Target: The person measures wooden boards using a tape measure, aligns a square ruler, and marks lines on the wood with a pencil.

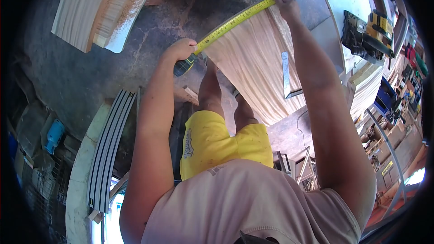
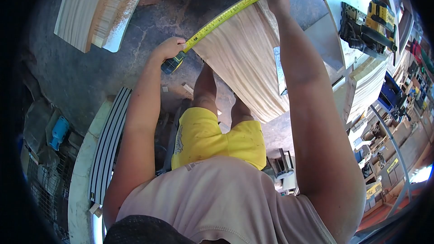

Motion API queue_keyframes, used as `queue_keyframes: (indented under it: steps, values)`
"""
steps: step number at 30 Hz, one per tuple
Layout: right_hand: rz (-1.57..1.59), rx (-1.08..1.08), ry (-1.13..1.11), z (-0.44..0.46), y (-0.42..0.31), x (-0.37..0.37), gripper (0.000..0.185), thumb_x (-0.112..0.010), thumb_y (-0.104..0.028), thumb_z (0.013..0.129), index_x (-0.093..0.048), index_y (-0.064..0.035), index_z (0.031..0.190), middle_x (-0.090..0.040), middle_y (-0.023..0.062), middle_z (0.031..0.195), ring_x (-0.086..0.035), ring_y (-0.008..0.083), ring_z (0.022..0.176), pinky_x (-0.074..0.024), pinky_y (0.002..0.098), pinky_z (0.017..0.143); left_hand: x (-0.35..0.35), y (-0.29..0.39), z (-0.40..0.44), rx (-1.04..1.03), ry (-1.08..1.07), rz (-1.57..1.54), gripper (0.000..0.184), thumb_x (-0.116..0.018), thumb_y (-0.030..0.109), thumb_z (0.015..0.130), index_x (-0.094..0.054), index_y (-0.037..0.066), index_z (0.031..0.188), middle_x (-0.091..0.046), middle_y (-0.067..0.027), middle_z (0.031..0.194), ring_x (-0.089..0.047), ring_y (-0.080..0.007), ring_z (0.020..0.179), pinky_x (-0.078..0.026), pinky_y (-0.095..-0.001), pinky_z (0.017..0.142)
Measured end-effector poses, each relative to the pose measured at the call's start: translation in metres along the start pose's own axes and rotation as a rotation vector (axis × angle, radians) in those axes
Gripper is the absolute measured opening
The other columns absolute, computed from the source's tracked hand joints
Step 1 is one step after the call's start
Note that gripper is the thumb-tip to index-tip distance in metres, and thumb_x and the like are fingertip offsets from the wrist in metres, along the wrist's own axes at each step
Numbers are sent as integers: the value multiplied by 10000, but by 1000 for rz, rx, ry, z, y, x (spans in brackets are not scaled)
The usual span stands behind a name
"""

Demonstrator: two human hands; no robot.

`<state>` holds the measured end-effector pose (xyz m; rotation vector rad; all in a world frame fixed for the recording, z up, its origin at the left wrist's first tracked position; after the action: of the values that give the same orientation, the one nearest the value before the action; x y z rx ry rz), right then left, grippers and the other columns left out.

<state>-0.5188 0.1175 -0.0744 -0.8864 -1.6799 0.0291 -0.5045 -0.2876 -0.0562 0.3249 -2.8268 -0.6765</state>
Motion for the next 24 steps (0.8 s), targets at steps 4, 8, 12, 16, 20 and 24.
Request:
queue_keyframes:
  steps: [4, 8, 12, 16, 20, 24]
  values:
    - [-21, -29, -20, -6, -11, 8, 337, -608, -430, 852, -701, -158, 1029, -681, 144, 852, -661, 290, 795, -501, 366, 729, -2, -2, 2, 1, 10, -25, 253, -528, 237, 908, -635, 37, 1019, -650, -186, 936, -625, -299, 871, -457, -377, 776]
    - [-10, -12, -6, -1, -2, 1, 339, -616, -416, 851, -700, -139, 1027, -678, 154, 838, -660, 287, 778, -500, 362, 722, 3, 0, 2, -23, -20, 58, 259, -557, 261, 893, -649, 42, 997, -656, -174, 913, -629, -286, 846, -458, -371, 762]
    - [58, 4, 9, 7, -4, -1, 340, -631, -403, 844, -700, -120, 1020, -679, 159, 839, -660, 289, 773, -501, 360, 715, 4, 3, 2, -4, 0, 30, 270, -596, 283, 868, -658, 47, 984, -659, -164, 887, -631, -276, 825, -455, -376, 744]
    - [99, -35, 31, 2, 1, -4, 345, -649, -418, 829, -705, -139, 1024, -692, 130, 872, -663, 274, 798, -500, 358, 730, 5, 2, 5, 11, 23, 75, 279, -619, 283, 863, -661, 25, 961, -642, -139, 786, -604, -219, 733, -444, -358, 699]
    - [5, 30, 79, -2, -4, 0, 354, -661, -442, 815, -708, -163, 1028, -696, 101, 914, -662, 254, 832, -499, 353, 744, 6, -1, 12, -29, 31, 103, 256, -607, 272, 870, -670, 34, 940, -644, -150, 794, -613, -239, 747, -446, -374, 705]
    - [59, -116, 78, -2, -14, 1, 377, -651, -470, 816, -707, -171, 1039, -697, 90, 947, -658, 238, 869, -493, 339, 777, 13, 4, 7, -36, 61, 121, 258, -577, 273, 883, -664, 35, 929, -640, -154, 817, -606, -263, 763, -444, -381, 715]
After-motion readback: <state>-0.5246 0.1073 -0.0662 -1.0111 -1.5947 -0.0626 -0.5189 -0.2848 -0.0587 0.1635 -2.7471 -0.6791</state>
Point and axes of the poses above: each hand's wrist, its own z-axis towards the middle knuckle, its own x-axis out of the back of the hand, y = z × x, the point moved 2 cm from there along z, towards the middle knuckle
